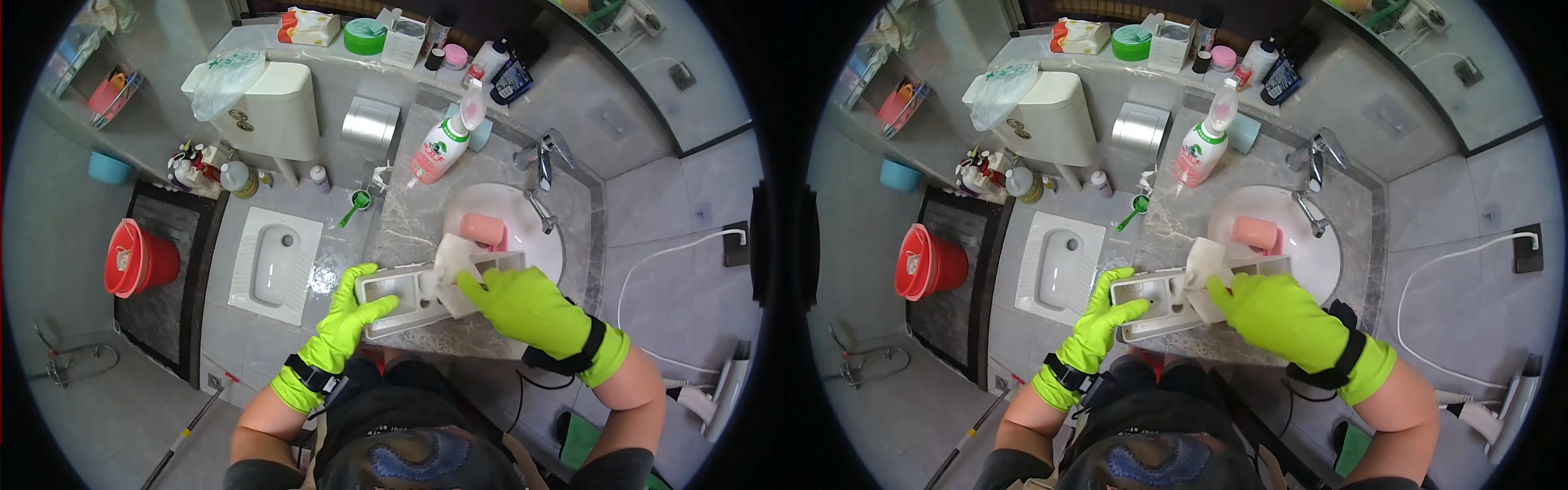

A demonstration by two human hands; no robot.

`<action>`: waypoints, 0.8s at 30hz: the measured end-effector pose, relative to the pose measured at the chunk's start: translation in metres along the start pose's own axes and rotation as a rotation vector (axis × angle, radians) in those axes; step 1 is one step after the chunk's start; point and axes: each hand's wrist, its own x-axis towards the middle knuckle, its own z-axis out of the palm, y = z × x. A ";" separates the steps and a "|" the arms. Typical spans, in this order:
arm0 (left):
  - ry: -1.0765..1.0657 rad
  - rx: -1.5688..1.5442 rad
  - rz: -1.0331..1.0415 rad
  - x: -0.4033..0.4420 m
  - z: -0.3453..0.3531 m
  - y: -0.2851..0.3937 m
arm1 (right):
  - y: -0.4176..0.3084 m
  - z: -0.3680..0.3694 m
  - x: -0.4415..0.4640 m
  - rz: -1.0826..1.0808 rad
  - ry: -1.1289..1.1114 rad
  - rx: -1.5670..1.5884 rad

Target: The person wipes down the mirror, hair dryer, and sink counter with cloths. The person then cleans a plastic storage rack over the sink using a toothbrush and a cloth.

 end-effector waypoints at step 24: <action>0.092 0.307 0.262 0.035 0.054 0.028 | 0.039 0.046 0.014 0.342 -0.016 0.290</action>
